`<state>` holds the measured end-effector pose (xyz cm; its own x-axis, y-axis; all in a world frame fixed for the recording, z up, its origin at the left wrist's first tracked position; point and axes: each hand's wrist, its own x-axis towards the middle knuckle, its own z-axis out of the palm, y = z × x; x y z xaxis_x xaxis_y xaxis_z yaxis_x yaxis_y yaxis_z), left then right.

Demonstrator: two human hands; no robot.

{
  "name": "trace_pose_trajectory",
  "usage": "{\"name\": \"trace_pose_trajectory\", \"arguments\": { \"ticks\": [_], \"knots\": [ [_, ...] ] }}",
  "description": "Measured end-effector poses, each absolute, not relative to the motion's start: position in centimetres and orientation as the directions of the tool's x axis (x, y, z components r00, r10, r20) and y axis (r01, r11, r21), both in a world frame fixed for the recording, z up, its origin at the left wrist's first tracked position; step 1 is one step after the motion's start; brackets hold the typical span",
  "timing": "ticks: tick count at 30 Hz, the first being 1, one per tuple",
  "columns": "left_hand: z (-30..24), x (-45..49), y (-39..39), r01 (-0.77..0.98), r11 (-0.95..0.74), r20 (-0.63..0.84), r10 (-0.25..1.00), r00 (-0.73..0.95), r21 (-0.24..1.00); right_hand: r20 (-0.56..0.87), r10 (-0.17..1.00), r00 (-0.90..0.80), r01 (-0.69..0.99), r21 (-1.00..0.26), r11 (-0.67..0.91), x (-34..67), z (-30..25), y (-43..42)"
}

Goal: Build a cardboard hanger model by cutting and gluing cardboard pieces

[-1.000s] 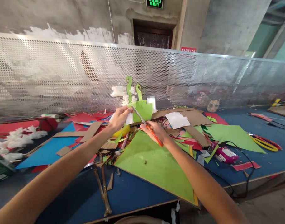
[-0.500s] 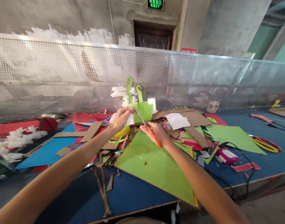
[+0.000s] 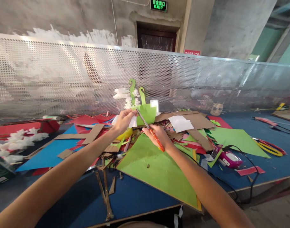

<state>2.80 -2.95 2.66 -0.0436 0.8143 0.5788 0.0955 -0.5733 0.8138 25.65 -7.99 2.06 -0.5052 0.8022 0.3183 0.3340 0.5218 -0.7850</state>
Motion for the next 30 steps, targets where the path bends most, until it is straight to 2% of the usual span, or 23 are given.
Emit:
{"name": "trace_pose_trajectory", "arguments": {
  "ticks": [14,19,25,30],
  "knots": [
    [2.6,2.7,-2.9,0.091,-0.563,0.568,0.823,-0.028,0.821,0.363,0.819,-0.444,0.323,-0.788,0.525,25.1,2.0,-8.6],
    [3.3,2.3,-3.1,0.146,-0.589,0.597,0.802,-0.010,0.795,0.333,0.802,-0.495,0.300,-0.801,0.518,25.9,2.0,-7.7],
    [4.2,0.4,-3.4,0.248,-0.567,0.535,0.823,0.190,0.785,0.207,0.705,-0.679,0.289,-0.807,0.516,29.0,3.4,-5.8],
    [4.9,-0.7,-3.9,0.341,-0.567,0.438,0.812,0.386,0.750,0.121,0.640,-0.759,0.312,-0.795,0.520,31.3,4.2,-4.7]
  ]
}}
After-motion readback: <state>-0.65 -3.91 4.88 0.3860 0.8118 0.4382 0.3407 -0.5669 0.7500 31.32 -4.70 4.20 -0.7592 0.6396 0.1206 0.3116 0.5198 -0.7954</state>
